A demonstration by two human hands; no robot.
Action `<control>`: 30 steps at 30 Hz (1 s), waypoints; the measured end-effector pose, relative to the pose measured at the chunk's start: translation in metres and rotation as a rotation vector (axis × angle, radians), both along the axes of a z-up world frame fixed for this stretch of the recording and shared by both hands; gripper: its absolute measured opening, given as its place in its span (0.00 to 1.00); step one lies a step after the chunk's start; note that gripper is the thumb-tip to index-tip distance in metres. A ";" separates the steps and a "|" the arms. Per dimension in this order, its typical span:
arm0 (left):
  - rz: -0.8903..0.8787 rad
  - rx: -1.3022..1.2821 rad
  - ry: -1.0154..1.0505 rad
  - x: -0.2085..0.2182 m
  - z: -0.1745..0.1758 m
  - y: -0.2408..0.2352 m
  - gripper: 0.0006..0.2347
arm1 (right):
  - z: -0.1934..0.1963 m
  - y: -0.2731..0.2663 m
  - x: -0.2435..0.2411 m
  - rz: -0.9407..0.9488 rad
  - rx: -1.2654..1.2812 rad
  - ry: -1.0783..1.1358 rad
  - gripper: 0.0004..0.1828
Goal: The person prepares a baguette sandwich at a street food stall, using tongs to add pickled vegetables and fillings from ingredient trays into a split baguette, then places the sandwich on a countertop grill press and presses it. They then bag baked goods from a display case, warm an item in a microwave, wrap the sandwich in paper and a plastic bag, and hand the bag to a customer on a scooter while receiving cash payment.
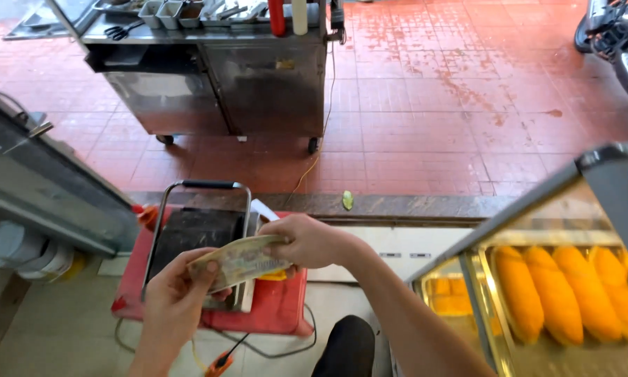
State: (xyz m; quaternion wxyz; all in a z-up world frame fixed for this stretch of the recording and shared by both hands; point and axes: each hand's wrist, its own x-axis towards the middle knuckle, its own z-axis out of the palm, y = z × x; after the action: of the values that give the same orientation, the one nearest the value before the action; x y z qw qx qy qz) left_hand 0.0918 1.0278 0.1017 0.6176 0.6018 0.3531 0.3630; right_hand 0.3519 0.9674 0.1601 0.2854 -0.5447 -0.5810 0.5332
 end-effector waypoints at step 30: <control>0.460 -0.127 0.069 0.407 -0.021 0.609 0.12 | -0.069 0.710 0.417 0.162 -0.042 0.068 0.12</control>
State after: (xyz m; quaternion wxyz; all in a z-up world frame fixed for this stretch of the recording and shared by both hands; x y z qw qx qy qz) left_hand 0.4989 1.6372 0.0805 0.5429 0.4772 0.5239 0.4506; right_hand 0.7684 1.6773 0.0908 0.2492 -0.4833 -0.6018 0.5850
